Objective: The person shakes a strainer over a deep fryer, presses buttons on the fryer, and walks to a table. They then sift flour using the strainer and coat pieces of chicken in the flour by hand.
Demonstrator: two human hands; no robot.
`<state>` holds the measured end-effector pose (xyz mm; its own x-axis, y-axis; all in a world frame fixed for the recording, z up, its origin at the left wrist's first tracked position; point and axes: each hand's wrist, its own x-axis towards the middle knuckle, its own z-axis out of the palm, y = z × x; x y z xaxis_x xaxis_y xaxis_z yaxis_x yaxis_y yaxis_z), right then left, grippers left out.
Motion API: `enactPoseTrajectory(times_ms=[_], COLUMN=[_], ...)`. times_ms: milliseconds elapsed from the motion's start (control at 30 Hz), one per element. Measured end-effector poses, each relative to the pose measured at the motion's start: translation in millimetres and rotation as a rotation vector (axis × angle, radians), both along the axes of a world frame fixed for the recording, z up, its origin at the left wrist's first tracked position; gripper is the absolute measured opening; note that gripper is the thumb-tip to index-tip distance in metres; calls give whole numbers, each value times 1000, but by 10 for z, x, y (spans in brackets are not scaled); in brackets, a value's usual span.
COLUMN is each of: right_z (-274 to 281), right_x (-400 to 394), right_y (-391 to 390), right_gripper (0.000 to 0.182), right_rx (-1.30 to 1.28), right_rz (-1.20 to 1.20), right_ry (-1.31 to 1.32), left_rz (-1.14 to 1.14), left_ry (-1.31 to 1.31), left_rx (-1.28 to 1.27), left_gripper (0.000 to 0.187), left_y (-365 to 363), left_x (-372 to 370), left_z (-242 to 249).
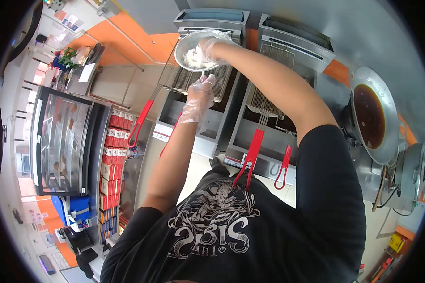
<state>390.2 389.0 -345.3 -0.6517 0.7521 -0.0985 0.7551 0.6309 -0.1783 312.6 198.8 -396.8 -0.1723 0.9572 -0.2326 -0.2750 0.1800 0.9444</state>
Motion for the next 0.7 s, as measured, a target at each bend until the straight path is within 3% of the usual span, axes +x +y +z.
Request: enactPoseTrajectory(times_ms=[100,233,333,433,467,567,667,700], right_z=[381,168,237,442,804,462,208,-115], right_x=[202,459,780,1152,1210,1686,2033,2143], right_y=[-112,44,-39,-361,-776,-809,-946,-893], right_gripper=[42,45,41,38,39,34,29,19], right_rx=[-203,-210,-418,-863,-699,-724,-822,-860], right_rz=[-138,-119,-189,-399,-497,-493,-642,-697], right_ry=[213,386,543,997,923,1062,963,1038], left_rz=[-6,-123,-146,-167,-175,-184,-191,-199], left_ry=[34,59,128,31,-4,-42,-13,1], left_rx=[-49,-117,-57,-118,-143,-152,-164,-146], left_gripper=[22,25,26,26,25,24,23,23], left_y=[-35,-166,-107,-141,-165,-162,-57,-31], left_x=[32,74,167,299,339,403,453,457], left_z=[79,316,171,204,227,106,-104,-155])
